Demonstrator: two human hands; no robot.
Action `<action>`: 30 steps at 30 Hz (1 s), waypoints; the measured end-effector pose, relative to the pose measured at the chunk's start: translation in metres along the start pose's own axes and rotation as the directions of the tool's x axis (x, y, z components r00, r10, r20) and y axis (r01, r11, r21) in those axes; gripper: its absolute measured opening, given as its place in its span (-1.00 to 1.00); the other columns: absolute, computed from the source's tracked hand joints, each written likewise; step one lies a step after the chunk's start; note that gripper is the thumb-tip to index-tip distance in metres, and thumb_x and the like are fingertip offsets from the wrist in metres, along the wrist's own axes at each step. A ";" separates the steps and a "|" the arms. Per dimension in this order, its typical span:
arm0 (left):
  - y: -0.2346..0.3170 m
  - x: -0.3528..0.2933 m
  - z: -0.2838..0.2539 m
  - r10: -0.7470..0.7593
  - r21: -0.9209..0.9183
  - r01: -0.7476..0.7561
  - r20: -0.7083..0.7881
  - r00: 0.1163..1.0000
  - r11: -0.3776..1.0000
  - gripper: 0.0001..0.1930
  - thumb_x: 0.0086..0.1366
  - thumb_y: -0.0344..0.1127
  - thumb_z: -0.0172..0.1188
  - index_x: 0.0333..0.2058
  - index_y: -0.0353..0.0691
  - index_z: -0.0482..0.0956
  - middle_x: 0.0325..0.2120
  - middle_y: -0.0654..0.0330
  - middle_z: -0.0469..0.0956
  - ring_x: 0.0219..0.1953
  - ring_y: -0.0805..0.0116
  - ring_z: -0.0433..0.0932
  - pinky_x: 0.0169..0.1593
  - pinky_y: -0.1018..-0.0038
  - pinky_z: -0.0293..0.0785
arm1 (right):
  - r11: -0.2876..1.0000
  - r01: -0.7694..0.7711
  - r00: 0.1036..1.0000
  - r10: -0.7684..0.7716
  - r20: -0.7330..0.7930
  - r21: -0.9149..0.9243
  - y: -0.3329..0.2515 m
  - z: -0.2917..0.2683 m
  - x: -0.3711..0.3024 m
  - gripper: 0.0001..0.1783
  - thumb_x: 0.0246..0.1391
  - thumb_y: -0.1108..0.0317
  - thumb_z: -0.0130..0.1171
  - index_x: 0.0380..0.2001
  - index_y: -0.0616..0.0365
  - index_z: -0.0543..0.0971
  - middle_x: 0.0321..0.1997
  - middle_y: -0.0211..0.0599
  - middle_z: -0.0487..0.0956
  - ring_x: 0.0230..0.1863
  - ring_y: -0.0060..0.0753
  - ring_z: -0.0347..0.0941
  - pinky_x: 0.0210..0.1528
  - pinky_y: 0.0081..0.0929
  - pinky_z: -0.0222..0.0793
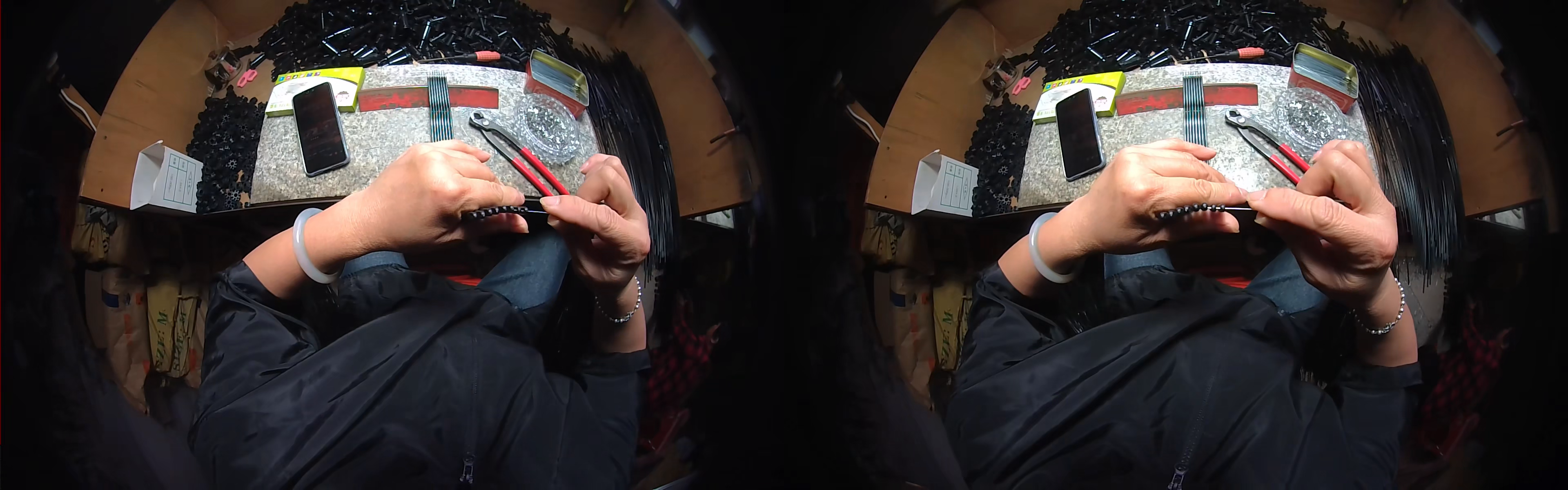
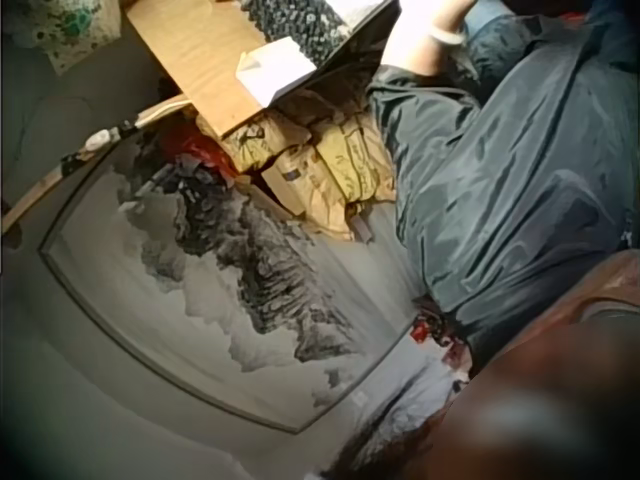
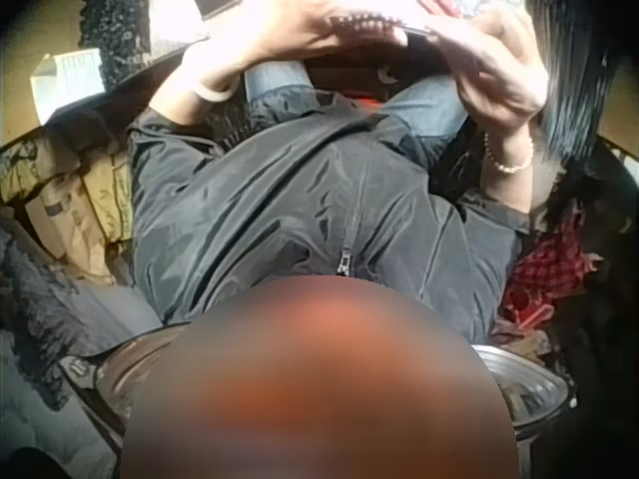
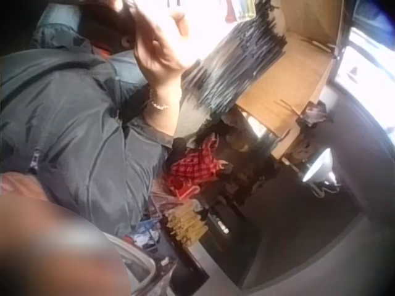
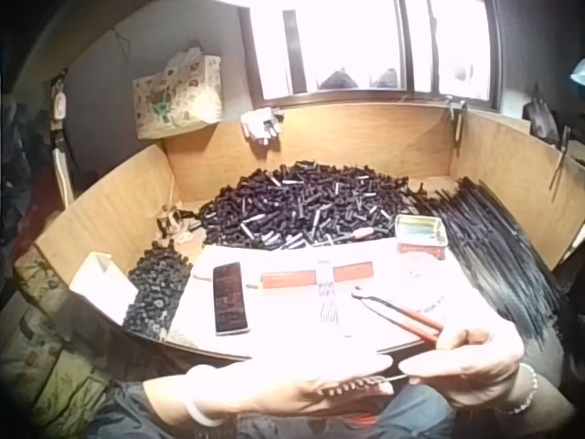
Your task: Assembling umbrella frames by attaching metal ribs to a central hub and securing them with wire using pliers.
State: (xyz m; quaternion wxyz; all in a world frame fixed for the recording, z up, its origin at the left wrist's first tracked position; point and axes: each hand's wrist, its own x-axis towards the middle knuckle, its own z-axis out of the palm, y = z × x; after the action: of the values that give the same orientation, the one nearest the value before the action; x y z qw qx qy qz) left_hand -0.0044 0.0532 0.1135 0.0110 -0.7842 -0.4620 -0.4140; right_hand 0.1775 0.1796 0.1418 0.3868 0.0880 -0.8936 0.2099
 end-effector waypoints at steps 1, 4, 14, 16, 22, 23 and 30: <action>0.000 0.000 0.000 -0.003 0.002 0.003 0.013 1.000 1.000 -0.75 0.03 -0.27 0.33 -0.29 -0.20 0.62 -0.47 0.18 0.61 -0.40 0.30 0.61 -0.13 0.34 0.52 | 1.000 0.013 1.000 -0.013 -0.002 -0.001 0.001 0.001 0.000 -0.68 -0.34 0.48 0.34 -0.35 0.08 0.65 -0.62 -0.53 0.25 -0.53 -0.52 0.16 -0.45 -0.55 0.08; 0.000 0.000 -0.001 -0.011 0.018 0.010 0.028 1.000 1.000 -0.75 0.02 -0.26 0.33 -0.30 -0.20 0.62 -0.45 0.17 0.61 -0.38 0.29 0.61 -0.13 0.34 0.52 | 0.982 0.120 0.992 -0.123 -0.008 -0.144 0.001 0.001 0.003 -0.67 -0.36 0.43 0.32 -0.35 0.04 0.66 -0.62 -0.54 0.24 -0.54 -0.51 0.16 -0.43 -0.53 0.10; -0.001 0.001 -0.004 0.000 0.057 -0.004 0.079 0.997 0.998 -0.71 -0.01 -0.16 0.34 -0.33 -0.20 0.63 -0.45 0.18 0.60 -0.32 0.27 0.61 -0.10 0.30 0.51 | 0.987 0.148 0.989 -0.146 0.038 -0.059 0.004 0.004 0.011 -0.65 -0.37 0.43 0.32 -0.34 0.05 0.64 -0.64 -0.55 0.25 -0.55 -0.46 0.16 -0.46 -0.53 0.12; -0.003 -0.001 -0.004 0.000 0.069 -0.006 0.081 0.997 0.998 -0.71 -0.02 -0.15 0.34 -0.35 -0.20 0.62 -0.44 0.19 0.60 -0.32 0.27 0.61 -0.10 0.30 0.51 | 0.986 0.158 0.987 -0.156 0.031 -0.048 0.001 0.009 0.013 -0.66 -0.37 0.44 0.32 -0.34 0.06 0.64 -0.63 -0.55 0.26 -0.55 -0.46 0.16 -0.46 -0.53 0.12; -0.004 -0.002 -0.003 0.019 0.093 -0.028 0.094 0.995 0.995 -0.71 -0.03 -0.13 0.33 -0.40 -0.20 0.61 -0.43 0.19 0.60 -0.31 0.29 0.60 -0.09 0.30 0.50 | 0.982 0.122 0.990 -0.131 0.056 0.141 0.005 0.007 0.019 -0.68 -0.31 0.40 0.37 -0.34 0.09 0.63 -0.59 -0.49 0.33 -0.55 -0.50 0.19 -0.51 -0.59 0.09; -0.004 -0.003 -0.002 0.016 0.089 -0.024 0.096 0.995 0.996 -0.72 -0.02 -0.14 0.32 -0.40 -0.20 0.60 -0.43 0.19 0.60 -0.31 0.28 0.60 -0.09 0.30 0.50 | 0.982 0.124 0.989 -0.134 0.057 0.143 0.004 0.009 0.020 -0.68 -0.31 0.40 0.37 -0.34 0.09 0.63 -0.59 -0.49 0.33 -0.55 -0.50 0.19 -0.51 -0.59 0.09; -0.005 -0.004 -0.004 0.016 0.093 -0.024 0.093 0.996 0.995 -0.78 0.04 -0.18 0.28 -0.40 -0.20 0.60 -0.42 0.19 0.60 -0.33 0.24 0.59 -0.08 0.29 0.50 | 0.986 0.106 0.991 -0.115 0.063 0.131 0.002 0.011 0.018 -0.68 -0.26 0.40 0.35 -0.30 0.11 0.62 -0.56 -0.45 0.32 -0.53 -0.50 0.21 -0.52 -0.59 0.11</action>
State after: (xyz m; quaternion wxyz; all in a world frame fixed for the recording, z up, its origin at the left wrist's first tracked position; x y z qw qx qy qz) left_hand -0.0122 0.0515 0.1117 0.0306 -0.8057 -0.4730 -0.3552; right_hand 0.1577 0.1765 0.1477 0.3596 0.1694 -0.8853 0.2414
